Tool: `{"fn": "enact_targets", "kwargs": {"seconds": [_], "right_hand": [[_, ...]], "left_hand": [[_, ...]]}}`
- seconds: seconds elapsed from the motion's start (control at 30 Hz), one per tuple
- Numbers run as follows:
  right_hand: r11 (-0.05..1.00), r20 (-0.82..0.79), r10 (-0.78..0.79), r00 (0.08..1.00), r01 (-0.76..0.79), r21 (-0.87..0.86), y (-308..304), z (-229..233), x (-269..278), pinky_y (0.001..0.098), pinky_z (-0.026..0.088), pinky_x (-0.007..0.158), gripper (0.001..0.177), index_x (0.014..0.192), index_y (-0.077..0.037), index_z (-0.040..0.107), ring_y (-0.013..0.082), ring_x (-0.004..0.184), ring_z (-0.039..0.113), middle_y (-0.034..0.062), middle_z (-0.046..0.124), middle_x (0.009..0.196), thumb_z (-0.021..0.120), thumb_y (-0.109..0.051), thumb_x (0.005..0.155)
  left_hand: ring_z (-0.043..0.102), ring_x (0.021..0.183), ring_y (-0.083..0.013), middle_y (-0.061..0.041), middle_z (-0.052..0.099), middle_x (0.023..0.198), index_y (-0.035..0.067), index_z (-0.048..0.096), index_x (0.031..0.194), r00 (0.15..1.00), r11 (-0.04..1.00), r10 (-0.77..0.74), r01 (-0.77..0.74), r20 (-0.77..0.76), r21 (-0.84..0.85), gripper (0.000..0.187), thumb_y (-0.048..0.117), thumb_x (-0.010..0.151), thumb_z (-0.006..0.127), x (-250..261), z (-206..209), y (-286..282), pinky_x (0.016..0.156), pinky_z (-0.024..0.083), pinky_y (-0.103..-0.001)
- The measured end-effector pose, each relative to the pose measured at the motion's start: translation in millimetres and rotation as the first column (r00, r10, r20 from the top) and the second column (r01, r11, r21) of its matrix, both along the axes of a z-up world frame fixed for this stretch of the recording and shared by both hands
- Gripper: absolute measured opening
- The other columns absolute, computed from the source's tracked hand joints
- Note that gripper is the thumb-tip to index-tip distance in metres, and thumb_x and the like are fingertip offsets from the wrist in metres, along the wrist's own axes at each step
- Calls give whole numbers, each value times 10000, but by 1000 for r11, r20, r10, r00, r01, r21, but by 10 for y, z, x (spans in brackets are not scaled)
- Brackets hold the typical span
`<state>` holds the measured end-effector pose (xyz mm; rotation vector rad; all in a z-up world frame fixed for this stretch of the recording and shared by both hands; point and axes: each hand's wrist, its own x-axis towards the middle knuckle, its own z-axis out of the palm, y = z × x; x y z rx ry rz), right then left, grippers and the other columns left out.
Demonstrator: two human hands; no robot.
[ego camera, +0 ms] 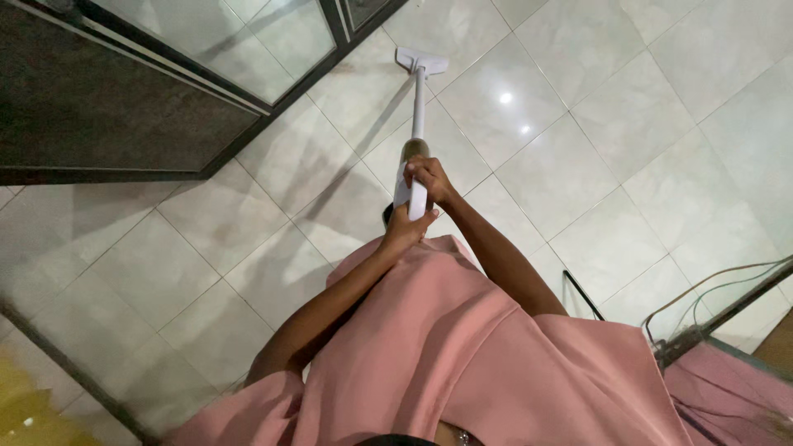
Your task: The person vacuums the tiled floor using a handheld vacuum cleaner.
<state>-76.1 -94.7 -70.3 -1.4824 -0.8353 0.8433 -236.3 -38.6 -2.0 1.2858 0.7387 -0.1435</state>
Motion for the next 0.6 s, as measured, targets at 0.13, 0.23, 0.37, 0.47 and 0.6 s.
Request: {"fn": "enact_targets", "kwargs": {"seconds": [0.13,0.23,0.37,0.47,0.6], "right_hand": [[999,36,3,999,-4,39,81,15,31,369,459,781,454,714,-2,643,227,814,559,99,563,769,470,-303,1006],[1000,-128,-27,991,29,9,150,-18,13,354,451,692,431,731,11,633,207,734,546,93,558,758,504,-299,1001],[999,-80,20,997,-17,36,168,-31,54,330,450,660,451,705,-11,611,179,682,548,64,566,712,465,-311,1008],[998,-112,26,993,-19,64,208,-97,83,324,452,663,435,721,-12,609,175,692,555,65,578,712,464,-308,1004],[1000,-134,-27,991,26,-4,173,-193,89,325,462,657,426,725,-13,603,181,672,557,76,585,688,478,-308,1005]], "left_hand": [[536,484,-104,-7,576,610,15,634,912,999,1000,4,-5,48,9,307,289,875,768,27,60,108,442,443,-277],[545,505,-100,-8,578,640,13,627,934,997,1000,-2,4,74,-21,294,273,890,757,38,129,196,451,450,-272],[527,510,-97,-3,560,662,29,601,985,994,994,32,-22,100,-106,275,236,879,747,46,178,224,440,433,-272],[534,503,-98,-2,556,653,19,603,965,996,996,29,-21,89,-88,283,245,881,751,72,165,256,439,466,-277],[525,504,-100,-3,560,657,15,609,965,996,998,5,0,91,-56,283,245,887,755,88,170,252,440,435,-274]]}}
